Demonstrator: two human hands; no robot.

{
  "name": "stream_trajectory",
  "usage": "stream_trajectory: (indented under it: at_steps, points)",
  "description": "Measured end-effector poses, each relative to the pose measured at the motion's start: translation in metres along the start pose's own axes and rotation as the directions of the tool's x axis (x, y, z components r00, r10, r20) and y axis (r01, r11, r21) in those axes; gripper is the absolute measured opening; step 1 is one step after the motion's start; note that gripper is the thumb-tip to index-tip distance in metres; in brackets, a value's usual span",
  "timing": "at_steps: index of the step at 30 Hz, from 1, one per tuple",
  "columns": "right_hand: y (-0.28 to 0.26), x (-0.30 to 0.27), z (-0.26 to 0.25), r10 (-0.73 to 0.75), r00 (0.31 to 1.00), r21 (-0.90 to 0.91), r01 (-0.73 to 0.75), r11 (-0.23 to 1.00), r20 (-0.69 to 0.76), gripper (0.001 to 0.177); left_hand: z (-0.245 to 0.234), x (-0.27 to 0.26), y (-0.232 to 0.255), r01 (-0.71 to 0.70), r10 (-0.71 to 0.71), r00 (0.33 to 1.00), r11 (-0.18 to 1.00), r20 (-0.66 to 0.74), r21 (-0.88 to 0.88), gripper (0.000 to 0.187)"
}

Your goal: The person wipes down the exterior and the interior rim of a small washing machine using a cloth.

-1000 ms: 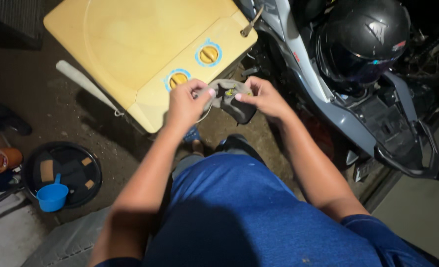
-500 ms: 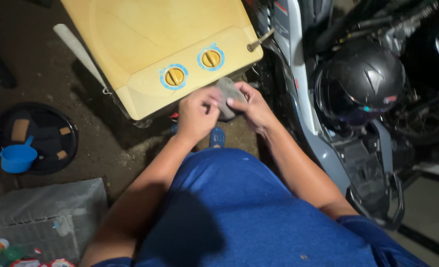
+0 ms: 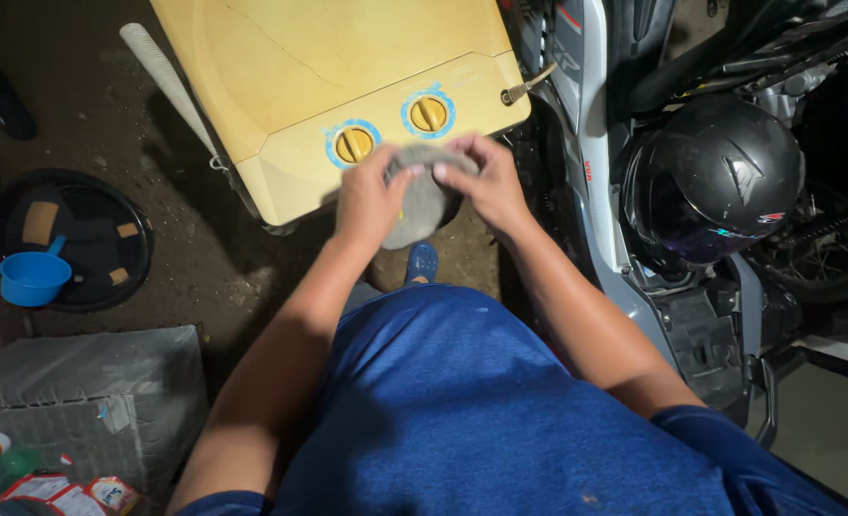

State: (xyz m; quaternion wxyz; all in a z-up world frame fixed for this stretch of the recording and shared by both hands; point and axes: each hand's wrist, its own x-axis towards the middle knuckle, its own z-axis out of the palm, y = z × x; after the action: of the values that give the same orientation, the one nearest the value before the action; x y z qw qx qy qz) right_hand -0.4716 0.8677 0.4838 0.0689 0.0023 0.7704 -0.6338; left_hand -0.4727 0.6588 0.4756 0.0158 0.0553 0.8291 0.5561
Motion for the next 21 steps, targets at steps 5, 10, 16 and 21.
stream_trajectory:
  at_steps: [5, 10, 16, 21]
  points:
    - [-0.018, 0.029, 0.034, -0.480, 0.870, -0.706, 0.270, 0.654, -0.111, 0.053, -0.025, 0.035, -0.025, -0.081, 0.172, 0.953, 0.938, -0.248, 0.336, 0.042]
    - [-0.013, 0.017, 0.083, -0.352, 0.927, -0.835, 0.296, 0.464, 0.132, 0.057, -0.041, 0.021, -0.059, -0.120, 0.237, 0.944, 0.896, -0.231, 0.427, 0.033]
    - [-0.002, 0.043, 0.099, -0.295, 0.921, -0.884, 0.344, 0.315, 0.253, 0.062, -0.039, 0.015, -0.075, -0.128, 0.251, 0.950, 0.856, -0.187, 0.500, 0.038]
    - [-0.002, 0.080, 0.097, -0.276, 0.898, -0.860, 0.417, 0.294, 0.341, 0.057, -0.037, 0.017, -0.077, -0.086, 0.217, 0.950, 0.873, -0.225, 0.481, 0.040]
